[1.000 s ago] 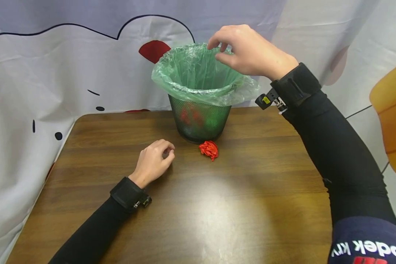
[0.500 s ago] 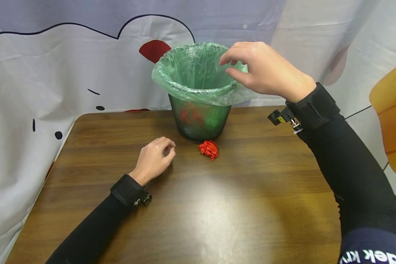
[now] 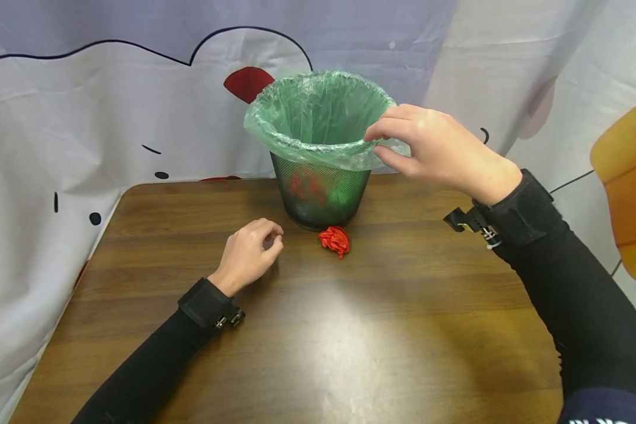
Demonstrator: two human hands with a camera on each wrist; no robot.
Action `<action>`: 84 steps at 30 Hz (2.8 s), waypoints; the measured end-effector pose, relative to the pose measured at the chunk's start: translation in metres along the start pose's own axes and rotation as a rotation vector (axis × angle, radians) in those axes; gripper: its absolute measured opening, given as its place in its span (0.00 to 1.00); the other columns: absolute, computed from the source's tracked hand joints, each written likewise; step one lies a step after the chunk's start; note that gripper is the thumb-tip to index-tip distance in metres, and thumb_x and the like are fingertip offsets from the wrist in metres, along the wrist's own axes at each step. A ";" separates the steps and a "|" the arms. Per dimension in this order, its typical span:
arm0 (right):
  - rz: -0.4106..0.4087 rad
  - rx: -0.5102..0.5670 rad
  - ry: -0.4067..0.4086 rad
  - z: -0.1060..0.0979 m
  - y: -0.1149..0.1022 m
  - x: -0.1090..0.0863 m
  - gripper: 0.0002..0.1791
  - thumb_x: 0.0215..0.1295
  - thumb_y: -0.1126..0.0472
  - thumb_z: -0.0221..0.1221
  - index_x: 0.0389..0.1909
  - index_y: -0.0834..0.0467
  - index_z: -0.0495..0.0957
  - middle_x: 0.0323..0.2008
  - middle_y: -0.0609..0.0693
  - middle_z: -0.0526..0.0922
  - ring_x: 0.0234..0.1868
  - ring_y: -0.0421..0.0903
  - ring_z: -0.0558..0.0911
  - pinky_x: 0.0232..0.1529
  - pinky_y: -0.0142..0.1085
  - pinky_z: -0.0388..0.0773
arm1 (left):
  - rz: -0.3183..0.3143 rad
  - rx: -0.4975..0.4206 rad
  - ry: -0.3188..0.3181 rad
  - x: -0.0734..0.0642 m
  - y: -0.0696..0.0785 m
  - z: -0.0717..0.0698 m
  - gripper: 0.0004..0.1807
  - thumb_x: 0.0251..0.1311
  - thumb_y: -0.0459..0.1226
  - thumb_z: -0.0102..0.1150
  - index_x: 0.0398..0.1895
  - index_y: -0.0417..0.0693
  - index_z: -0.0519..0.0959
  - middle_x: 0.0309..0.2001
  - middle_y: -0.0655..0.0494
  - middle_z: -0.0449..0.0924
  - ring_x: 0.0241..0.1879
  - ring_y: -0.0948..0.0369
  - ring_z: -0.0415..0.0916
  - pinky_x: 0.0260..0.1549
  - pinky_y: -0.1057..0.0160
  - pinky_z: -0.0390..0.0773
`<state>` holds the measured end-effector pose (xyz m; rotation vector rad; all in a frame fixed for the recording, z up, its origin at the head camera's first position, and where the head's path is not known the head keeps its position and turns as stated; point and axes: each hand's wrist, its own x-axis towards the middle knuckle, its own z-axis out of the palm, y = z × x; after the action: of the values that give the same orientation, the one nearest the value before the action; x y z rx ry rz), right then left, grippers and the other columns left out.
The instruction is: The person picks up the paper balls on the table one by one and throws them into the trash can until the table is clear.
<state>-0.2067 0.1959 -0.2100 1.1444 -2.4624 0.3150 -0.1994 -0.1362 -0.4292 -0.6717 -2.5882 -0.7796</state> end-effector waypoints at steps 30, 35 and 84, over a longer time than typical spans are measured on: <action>-0.051 0.118 -0.024 0.055 -0.014 -0.058 0.10 0.66 0.60 0.64 0.47 0.53 0.83 0.44 0.43 0.83 0.45 0.41 0.81 0.47 0.40 0.80 | 0.005 -0.015 -0.023 0.006 0.008 0.003 0.08 0.63 0.39 0.56 0.39 0.50 0.83 0.36 0.59 0.81 0.36 0.61 0.78 0.34 0.56 0.79; -0.032 0.137 -0.045 0.066 -0.015 -0.068 0.10 0.66 0.60 0.64 0.48 0.52 0.82 0.43 0.42 0.82 0.45 0.40 0.81 0.46 0.39 0.80 | 0.010 -0.019 -0.024 0.008 0.010 0.005 0.08 0.64 0.39 0.57 0.40 0.49 0.83 0.37 0.58 0.81 0.37 0.60 0.79 0.34 0.56 0.79; 0.122 0.179 -0.171 0.118 -0.022 -0.122 0.10 0.70 0.56 0.61 0.49 0.48 0.82 0.45 0.39 0.81 0.48 0.38 0.80 0.49 0.40 0.79 | 0.224 0.100 -0.341 0.042 0.051 0.044 0.28 0.59 0.45 0.63 0.65 0.58 0.76 0.60 0.54 0.74 0.47 0.53 0.80 0.40 0.53 0.81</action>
<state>-0.1497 0.2212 -0.3694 1.1362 -2.7054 0.5017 -0.2159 -0.0591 -0.4228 -1.1248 -2.7584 -0.4963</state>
